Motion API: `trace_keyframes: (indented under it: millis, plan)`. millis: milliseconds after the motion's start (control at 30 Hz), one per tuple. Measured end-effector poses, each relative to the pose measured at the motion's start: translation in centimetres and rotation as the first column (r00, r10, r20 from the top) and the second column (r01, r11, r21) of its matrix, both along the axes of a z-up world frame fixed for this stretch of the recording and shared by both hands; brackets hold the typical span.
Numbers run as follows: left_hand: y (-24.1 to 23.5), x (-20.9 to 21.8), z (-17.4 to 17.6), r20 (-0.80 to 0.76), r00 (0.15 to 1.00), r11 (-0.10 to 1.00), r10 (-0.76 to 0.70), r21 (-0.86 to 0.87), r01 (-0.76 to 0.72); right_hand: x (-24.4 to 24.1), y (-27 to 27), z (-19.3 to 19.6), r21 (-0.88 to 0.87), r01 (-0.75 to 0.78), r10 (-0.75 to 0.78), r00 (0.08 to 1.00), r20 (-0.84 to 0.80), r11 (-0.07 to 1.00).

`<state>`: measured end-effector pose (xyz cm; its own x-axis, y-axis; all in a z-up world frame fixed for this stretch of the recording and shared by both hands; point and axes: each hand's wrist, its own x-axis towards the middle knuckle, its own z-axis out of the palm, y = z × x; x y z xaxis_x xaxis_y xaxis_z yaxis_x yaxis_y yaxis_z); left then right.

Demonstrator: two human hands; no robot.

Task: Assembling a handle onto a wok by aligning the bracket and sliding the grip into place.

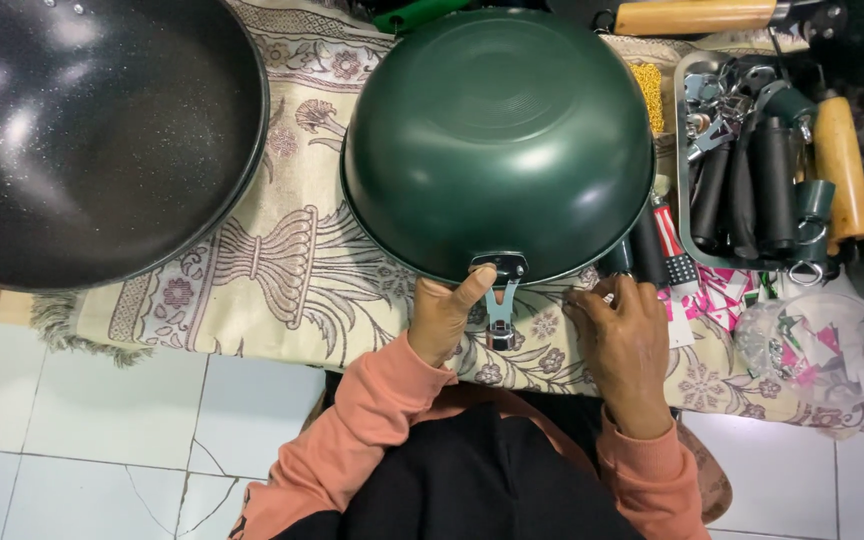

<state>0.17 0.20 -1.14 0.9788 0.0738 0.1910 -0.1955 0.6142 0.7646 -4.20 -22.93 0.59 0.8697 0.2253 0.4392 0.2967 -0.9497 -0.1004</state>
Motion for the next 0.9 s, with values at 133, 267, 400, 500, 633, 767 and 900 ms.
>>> trace_keyframes:
  millis: [133,267,400,500,633,767,900]
  plan:
    - [-1.3,-0.6,0.1,-0.012,1.000,0.998,0.011,-0.055,-0.012,0.1,-0.4,-0.6,0.001,0.000,0.000,1.000,-0.019,1.000]
    - [-1.2,-0.4,0.5,-0.008,1.000,0.999,0.006,-0.050,-0.006,0.1,-0.2,-0.2,0.067,-0.026,0.032,0.996,-0.084,0.997]
    - [-1.2,-0.3,-0.7,-0.005,1.000,0.999,0.016,-0.044,-0.016,0.1,-0.1,0.2,0.119,-0.057,0.067,0.994,-0.085,0.991]
    - [-0.8,-0.3,0.5,-0.010,1.000,0.998,0.003,-0.055,-0.003,-0.2,1.5,3.1,0.373,-0.124,0.127,0.992,0.018,0.919]
    - [-1.3,-0.4,0.2,-0.007,1.000,0.996,0.006,-0.087,-0.006,-0.1,3.7,6.3,0.562,-0.202,0.156,0.979,0.128,0.802]
    - [-1.3,-0.6,0.3,-0.122,0.992,0.997,0.020,-0.069,-0.028,0.9,6.3,8.4,0.546,-0.367,0.219,0.922,0.318,0.753]
    - [-1.3,-0.7,0.4,-0.155,0.987,0.997,0.031,-0.064,-0.042,2.3,8.1,8.0,0.415,-0.429,0.225,0.861,0.457,0.802]
